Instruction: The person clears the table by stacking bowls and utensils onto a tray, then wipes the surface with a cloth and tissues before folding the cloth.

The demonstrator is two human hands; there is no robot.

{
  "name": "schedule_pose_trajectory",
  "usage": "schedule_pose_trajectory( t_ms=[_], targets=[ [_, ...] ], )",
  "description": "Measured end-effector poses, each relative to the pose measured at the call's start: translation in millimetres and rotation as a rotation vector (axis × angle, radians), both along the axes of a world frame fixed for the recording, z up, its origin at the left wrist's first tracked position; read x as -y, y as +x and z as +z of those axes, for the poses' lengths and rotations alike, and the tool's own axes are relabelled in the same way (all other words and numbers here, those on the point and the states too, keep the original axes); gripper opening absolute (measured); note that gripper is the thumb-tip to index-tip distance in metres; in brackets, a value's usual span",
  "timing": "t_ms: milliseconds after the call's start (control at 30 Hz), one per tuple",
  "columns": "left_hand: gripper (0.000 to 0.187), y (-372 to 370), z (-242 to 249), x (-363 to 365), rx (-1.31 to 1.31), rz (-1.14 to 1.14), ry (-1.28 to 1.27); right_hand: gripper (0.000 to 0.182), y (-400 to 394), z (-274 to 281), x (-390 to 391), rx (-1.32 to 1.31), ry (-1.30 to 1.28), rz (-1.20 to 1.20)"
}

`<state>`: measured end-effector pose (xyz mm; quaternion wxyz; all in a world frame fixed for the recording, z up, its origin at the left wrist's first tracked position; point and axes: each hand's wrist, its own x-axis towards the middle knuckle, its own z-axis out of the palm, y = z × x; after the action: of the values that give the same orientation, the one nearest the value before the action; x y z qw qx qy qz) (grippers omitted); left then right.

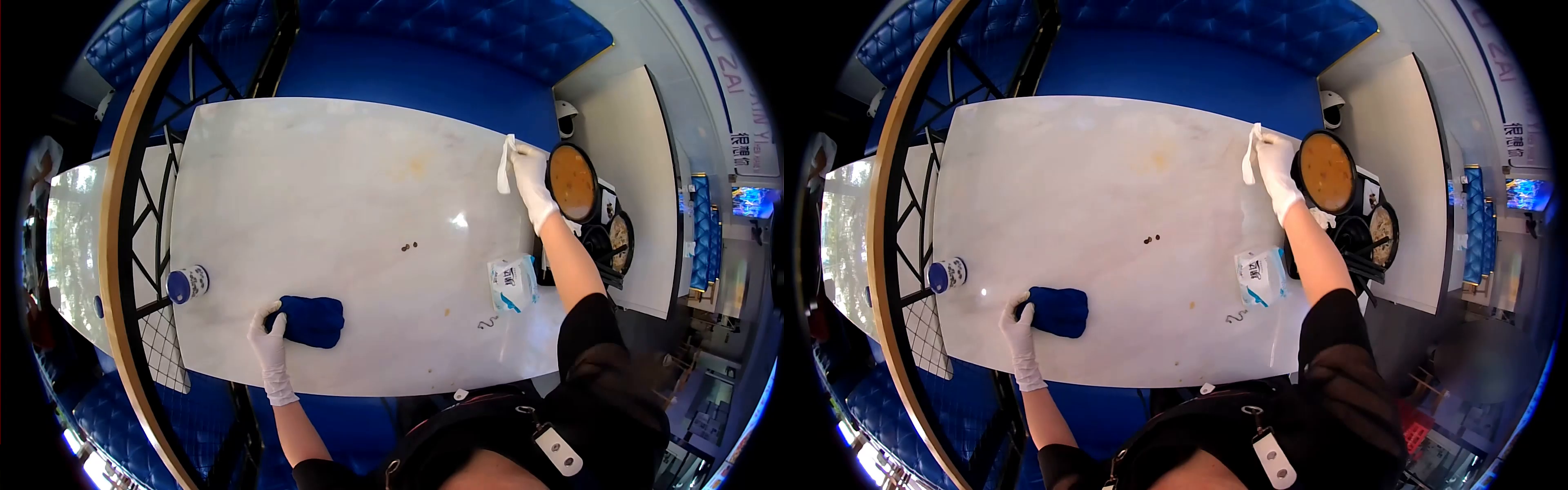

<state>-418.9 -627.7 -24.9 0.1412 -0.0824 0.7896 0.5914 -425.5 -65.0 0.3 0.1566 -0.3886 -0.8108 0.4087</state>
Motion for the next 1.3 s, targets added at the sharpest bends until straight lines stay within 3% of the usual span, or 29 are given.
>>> schedule_pose_trajectory(
  t_ms=[100, 167, 233, 300, 333, 400, 433, 500, 567, 633, 667, 733, 767, 833, 867, 933, 1033, 1167, 1233, 1300],
  targets=[
    [0.023, -0.6, 4.0, -2.1, 0.007, 0.021, 0.007, 0.018, -16.5, -13.3, -3.4, 0.122, -0.057, -0.138],
    [0.022, 0.0, 1.7, -0.9, -0.021, 0.015, 0.021, 0.021, -27.9, -4.8, 39.9, 0.214, 0.001, 0.013],
    [0.022, 0.5, 1.3, -0.5, -0.007, 0.027, 0.024, 0.023, -28.1, -40.3, 74.1, 0.053, 0.457, 0.126],
    [0.022, 0.1, 2.9, -3.5, 0.004, 0.039, 0.03, 0.025, -24.0, -35.0, 99.2, 0.191, 0.514, 0.343],
    [0.023, -0.6, 7.2, -4.7, -0.005, 0.025, -0.001, 0.025, -17.4, -32.9, 114.9, 0.189, 0.51, 0.345],
    [0.023, -1.2, 8.9, -4.9, -0.021, 0.019, -0.032, 0.024, -9.0, -27.4, 137.8, 0.132, 0.442, 0.586],
    [0.023, -2.0, 7.9, -5.5, -0.027, 0.014, -0.023, 0.024, -14.2, -24.9, 140.4, 0.124, 0.441, 0.592],
    [0.023, -1.2, 5.8, -2.1, -0.033, 0.022, -0.026, 0.029, -27.5, -24.0, 145.7, 0.176, 0.015, 0.489],
    [0.023, -2.2, 12.2, -5.6, -0.004, 0.016, -0.04, 0.025, -66.5, -27.8, 124.6, 0.071, -0.028, 0.401],
    [0.022, -1.9, 8.9, -2.4, -0.007, 0.013, -0.04, 0.024, -95.8, -5.9, 103.1, -0.029, 0.623, 0.631],
    [0.022, -1.6, 6.4, -2.5, -0.017, 0.005, -0.024, 0.024, -100.4, -11.4, 103.8, -0.025, 0.618, 0.638],
    [0.022, -0.6, 2.8, -1.5, -0.019, 0.009, -0.029, 0.02, -102.9, -21.5, 110.7, 0.022, 0.202, 0.517],
    [0.021, -0.7, 1.7, -0.7, -0.029, 0.01, -0.031, 0.02, -97.5, -24.1, 114.2, 0.027, 0.199, 0.524],
    [0.021, 0.3, 1.2, -0.2, -0.043, -0.008, -0.079, 0.018, -74.8, -26.1, 122.9, -0.059, 0.459, 0.823],
    [0.022, 0.8, 2.2, -1.4, -0.046, -0.001, -0.044, 0.018, -62.3, -25.9, 127.3, -0.056, 0.451, 0.832],
    [0.023, -0.3, 3.4, -1.8, -0.047, 0.0, -0.024, 0.018, -39.7, -21.2, 133.8, 0.016, 0.027, 0.895],
    [0.023, 0.0, 4.0, -2.1, -0.016, 0.023, 0.013, 0.021, -8.3, -14.8, 145.3, 0.123, -0.097, 1.045],
    [0.023, -0.5, 4.4, -2.6, -0.023, 0.025, 0.013, 0.024, 20.3, 6.4, 185.7, 0.15, -0.111, 1.081],
    [0.021, -0.2, 7.1, -3.3, -0.051, 0.006, -0.034, 0.024, 36.7, 0.8, 199.1, 0.085, 0.171, 1.097],
    [0.022, -1.1, 2.9, -2.1, -0.048, 0.005, -0.022, 0.019, 47.9, -3.9, 202.5, 0.045, 0.264, 1.147]
  ],
)
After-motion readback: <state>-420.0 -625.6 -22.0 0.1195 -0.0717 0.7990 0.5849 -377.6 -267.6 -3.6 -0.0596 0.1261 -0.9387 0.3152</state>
